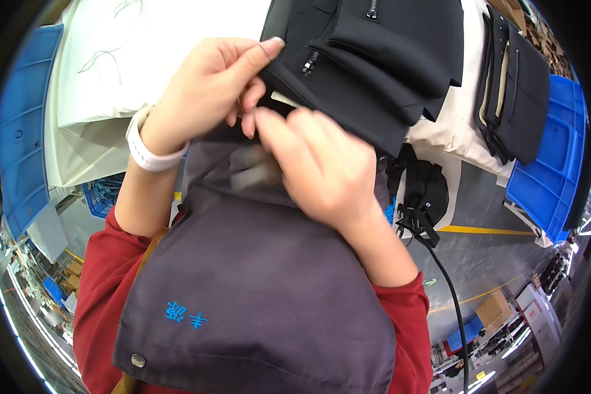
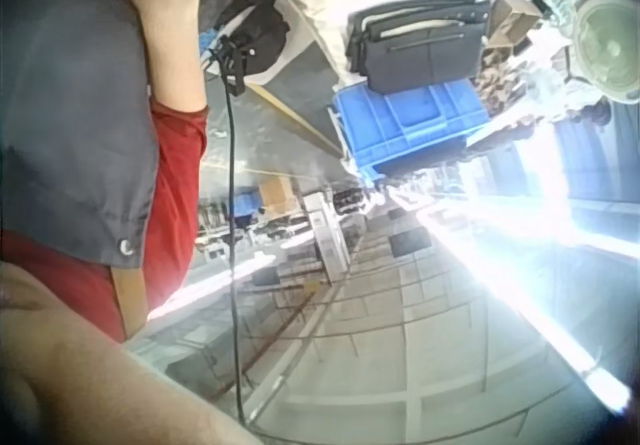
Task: Trimming loose threads and excess material from various black leather pieces using thread snips.
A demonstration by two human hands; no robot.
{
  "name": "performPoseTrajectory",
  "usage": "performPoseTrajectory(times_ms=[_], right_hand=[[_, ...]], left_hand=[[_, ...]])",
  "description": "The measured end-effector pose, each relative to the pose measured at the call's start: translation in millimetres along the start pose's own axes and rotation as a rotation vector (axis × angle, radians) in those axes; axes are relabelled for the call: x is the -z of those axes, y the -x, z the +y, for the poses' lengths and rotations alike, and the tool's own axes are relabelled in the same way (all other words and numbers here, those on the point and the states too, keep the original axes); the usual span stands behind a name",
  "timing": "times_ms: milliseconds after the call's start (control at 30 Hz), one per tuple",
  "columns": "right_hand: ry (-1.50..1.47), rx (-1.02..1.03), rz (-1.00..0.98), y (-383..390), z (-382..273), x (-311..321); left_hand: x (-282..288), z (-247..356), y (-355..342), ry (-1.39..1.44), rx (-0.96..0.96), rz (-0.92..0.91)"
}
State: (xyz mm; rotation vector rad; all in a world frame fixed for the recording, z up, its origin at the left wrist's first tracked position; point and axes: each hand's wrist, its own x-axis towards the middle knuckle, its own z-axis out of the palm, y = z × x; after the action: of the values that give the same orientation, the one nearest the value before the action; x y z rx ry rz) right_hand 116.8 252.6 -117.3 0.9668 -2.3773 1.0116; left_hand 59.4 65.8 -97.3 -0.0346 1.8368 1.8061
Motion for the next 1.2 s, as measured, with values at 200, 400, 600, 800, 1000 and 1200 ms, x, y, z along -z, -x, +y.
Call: performPoseTrajectory(times_ms=[200, 400, 600, 800, 1000, 1200], right_hand=[[-0.68, -0.768, 0.07, -23.1, 20.8, 3.0], [-0.92, -0.855, 0.05, -30.1, 25.8, 1.8], [-0.584, -0.768, -0.028, -29.5, 24.7, 2.5], [-0.41, -0.582, -0.054, -27.6, 29.0, -4.4], [-0.365, -0.371, -0.182, -28.1, 31.6, 15.1], [-0.197, -0.189, -0.18, -22.1, 27.8, 11.6]], left_hand=[[37.4, -13.8, 1.2, 0.237, 0.174, -0.119], [11.0, -13.2, 12.0, -0.214, 0.014, 0.0], [8.4, -27.3, 11.6, 0.047, 0.025, 0.107], [20.0, -29.7, 27.7, -0.048, -0.027, 0.078], [27.3, -37.1, 29.1, 0.082, -0.043, 0.008], [34.3, -43.3, 30.3, 0.11, -0.117, -0.049]])
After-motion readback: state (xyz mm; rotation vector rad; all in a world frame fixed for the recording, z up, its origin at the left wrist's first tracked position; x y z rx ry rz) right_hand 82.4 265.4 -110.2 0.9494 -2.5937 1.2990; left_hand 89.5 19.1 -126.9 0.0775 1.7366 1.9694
